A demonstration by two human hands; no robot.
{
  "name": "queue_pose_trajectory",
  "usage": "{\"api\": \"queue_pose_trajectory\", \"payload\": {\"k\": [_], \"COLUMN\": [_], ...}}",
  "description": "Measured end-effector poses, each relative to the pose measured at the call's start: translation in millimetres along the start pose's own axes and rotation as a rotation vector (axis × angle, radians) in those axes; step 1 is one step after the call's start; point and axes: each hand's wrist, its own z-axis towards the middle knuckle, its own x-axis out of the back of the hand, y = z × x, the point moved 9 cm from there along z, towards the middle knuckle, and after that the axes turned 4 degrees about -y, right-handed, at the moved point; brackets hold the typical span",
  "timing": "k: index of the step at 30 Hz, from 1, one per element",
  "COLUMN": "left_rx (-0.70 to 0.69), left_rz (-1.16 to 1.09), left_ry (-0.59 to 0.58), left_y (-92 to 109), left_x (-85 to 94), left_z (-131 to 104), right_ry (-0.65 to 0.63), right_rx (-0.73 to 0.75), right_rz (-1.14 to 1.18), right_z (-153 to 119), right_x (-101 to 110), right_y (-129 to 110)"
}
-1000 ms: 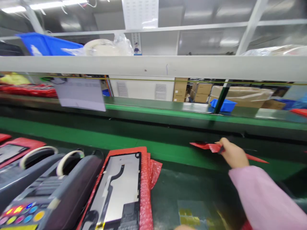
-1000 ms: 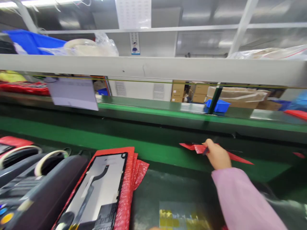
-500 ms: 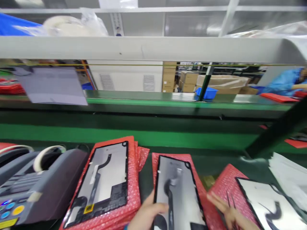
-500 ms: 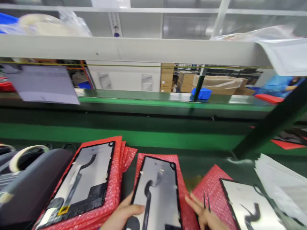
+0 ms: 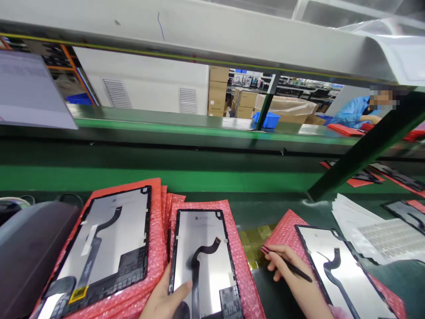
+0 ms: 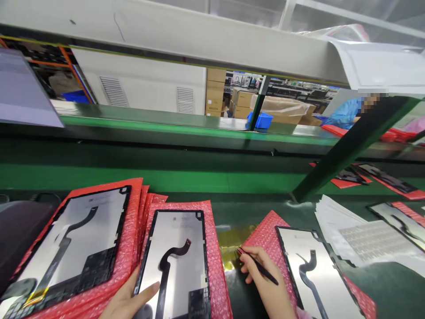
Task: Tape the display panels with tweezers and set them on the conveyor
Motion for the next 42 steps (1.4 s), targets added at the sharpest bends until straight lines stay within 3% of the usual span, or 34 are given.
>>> {"api": "queue_pose_trajectory", "payload": {"k": [4, 10, 13, 16, 22, 25, 29, 32, 35, 38, 42], "left_rx": [-0.074, -0.189, -0.208, -0.217, -0.160, -0.159, -0.196, -0.259, -0.373, -0.518, -0.698], "left_rz": [0.048, 0.142, 0.176, 0.163, 0.137, 0.164, 0.224, 0.297, 0.410, 0.558, 0.839], "left_ry": [0.098, 0.040, -0.001, -0.040, -0.082, -0.028, 0.144, 0.218, 0.237, 0.205, 0.168], "left_y": [-12.7, -21.6, -17.4, -7.4, 9.3, 9.3, -0.6, -6.0, -0.7, 12.8, 36.0], "left_x": [9.0, 4.5, -1.7, -13.3, -30.0, -13.9, 28.6, 48.6, 50.5, 36.7, 8.2], "left_z": [18.8, 28.6, 27.7, 28.5, 32.6, 35.5, 43.9, 48.2, 44.9, 34.2, 9.6], "right_ry": [0.016, -0.006, -0.012, -0.103, -0.008, -0.010, -0.007, 0.030, 0.103, 0.143, 0.056], "right_rx": [0.019, 0.033, 0.209, 0.345, 0.391, 0.428, 0.562, 0.681, 0.728, 0.569, 0.360], "right_rz": [-0.085, -0.164, -0.314, -0.517, -0.702, -0.790, -0.911, -0.987, -0.927, -0.729, -0.373], "right_z": [5.6, 8.7, 5.7, 6.9, 22.8, 25.7, 22.7, 13.9, 0.7, -4.8, -2.3], "right_x": [-6.3, -6.6, -9.5, -16.9, 25.9, 37.7, 36.2, 39.9, 54.8, 61.9, 24.8], "right_y": [-2.7, 0.1, -18.3, -22.8, -8.9, -7.0, -8.4, -11.1, -20.0, -23.7, -14.2]}}
